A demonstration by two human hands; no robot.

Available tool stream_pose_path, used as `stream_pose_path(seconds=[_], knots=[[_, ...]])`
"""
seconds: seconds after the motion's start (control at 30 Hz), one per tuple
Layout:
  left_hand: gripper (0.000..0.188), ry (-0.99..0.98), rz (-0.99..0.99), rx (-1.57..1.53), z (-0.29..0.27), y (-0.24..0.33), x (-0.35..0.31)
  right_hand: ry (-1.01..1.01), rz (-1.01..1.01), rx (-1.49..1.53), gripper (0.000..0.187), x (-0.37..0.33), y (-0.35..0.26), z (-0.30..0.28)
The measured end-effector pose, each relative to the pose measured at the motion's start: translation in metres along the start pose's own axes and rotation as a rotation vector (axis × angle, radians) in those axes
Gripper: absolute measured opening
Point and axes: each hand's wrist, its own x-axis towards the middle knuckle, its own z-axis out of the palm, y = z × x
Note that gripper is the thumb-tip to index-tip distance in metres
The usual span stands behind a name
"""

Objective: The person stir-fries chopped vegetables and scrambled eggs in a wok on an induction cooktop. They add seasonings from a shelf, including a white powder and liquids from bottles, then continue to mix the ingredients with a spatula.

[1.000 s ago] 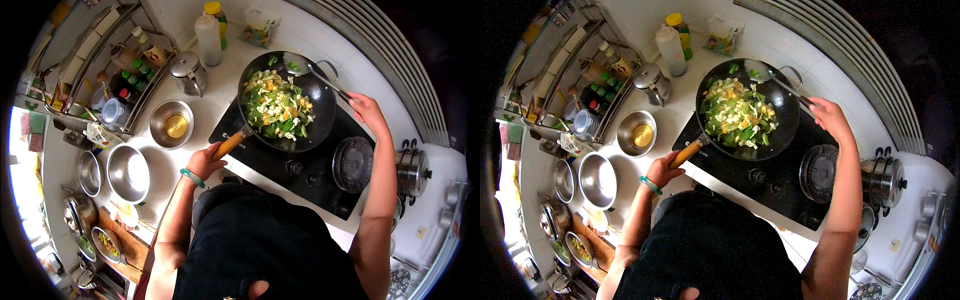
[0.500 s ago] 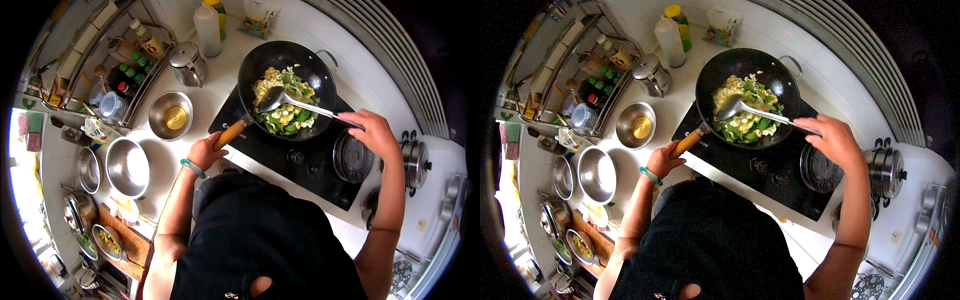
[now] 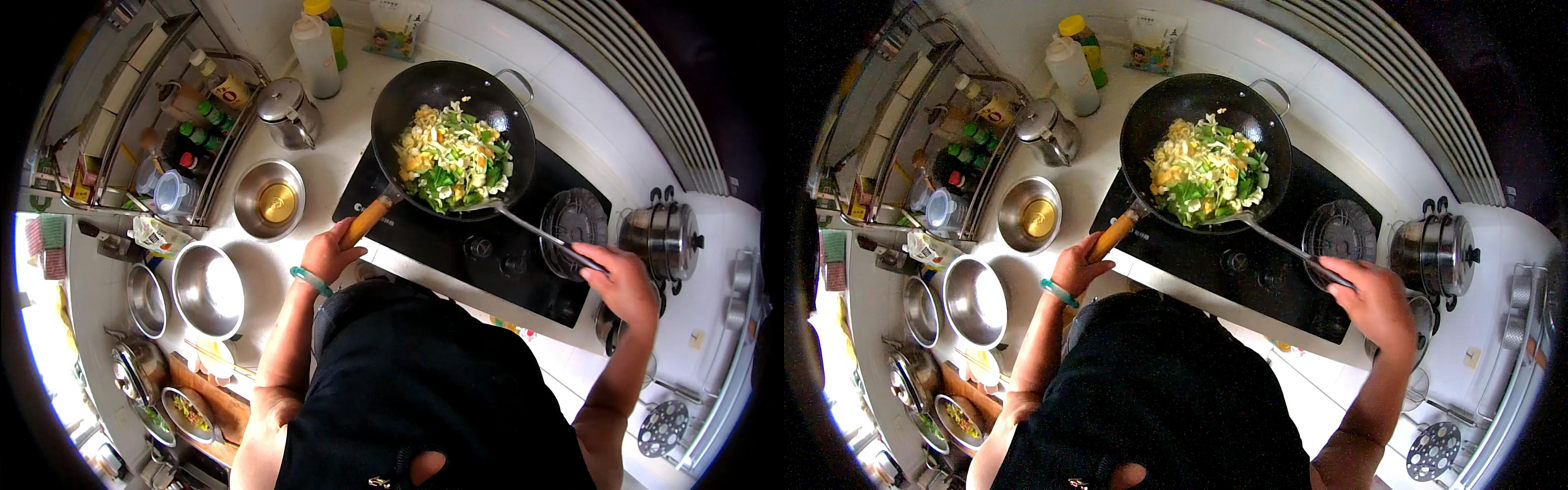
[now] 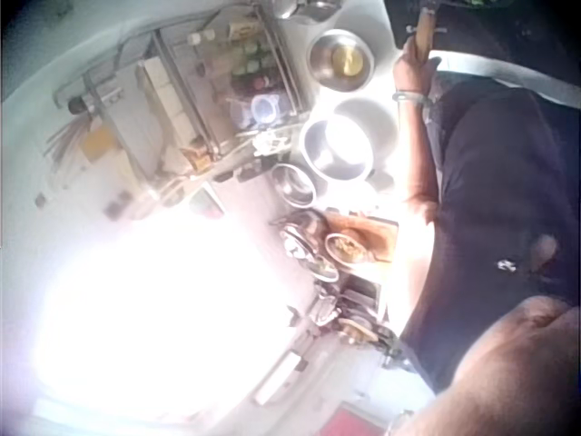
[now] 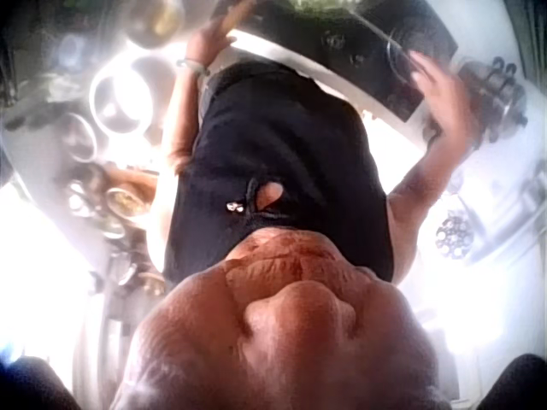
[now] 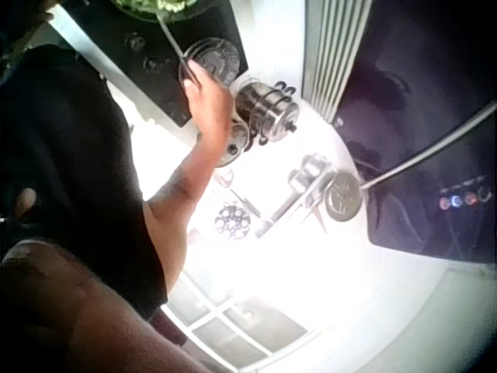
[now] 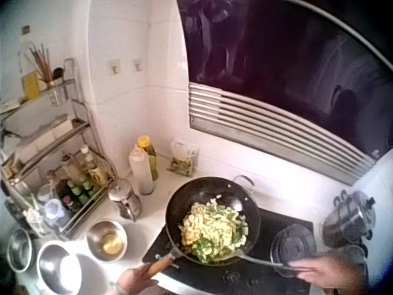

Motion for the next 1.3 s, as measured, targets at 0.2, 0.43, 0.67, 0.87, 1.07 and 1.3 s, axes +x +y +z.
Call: stream_pose_path(seconds=[0.2,0.43,0.67,0.87,1.07,1.3], knots=[[0.065,-0.056,-0.067,0.020,-0.005,0.009,0.001,0.205,-0.087,-0.157,0.043,0.048,0.005,0.073],[0.066,-0.039,-0.070,0.037,-0.003,0.006,0.000,0.161,-0.125,-0.292,0.040,0.034,-0.025,0.021],[0.066,-0.025,-0.083,0.028,-0.002,0.006,-0.001,0.317,-0.504,-0.517,0.038,0.068,-0.083,0.016],[0.061,0.011,-0.032,0.054,-0.001,0.004,-0.002,0.278,-0.323,-0.505,0.035,0.154,-0.078,0.034],[0.063,0.010,-0.020,0.073,0.000,0.005,-0.001,0.249,-0.062,-0.246,0.036,0.133,-0.043,0.019],[0.062,0.002,-0.052,0.036,0.000,0.005,-0.001,0.209,-0.070,-0.107,0.040,0.051,-0.010,0.031]])
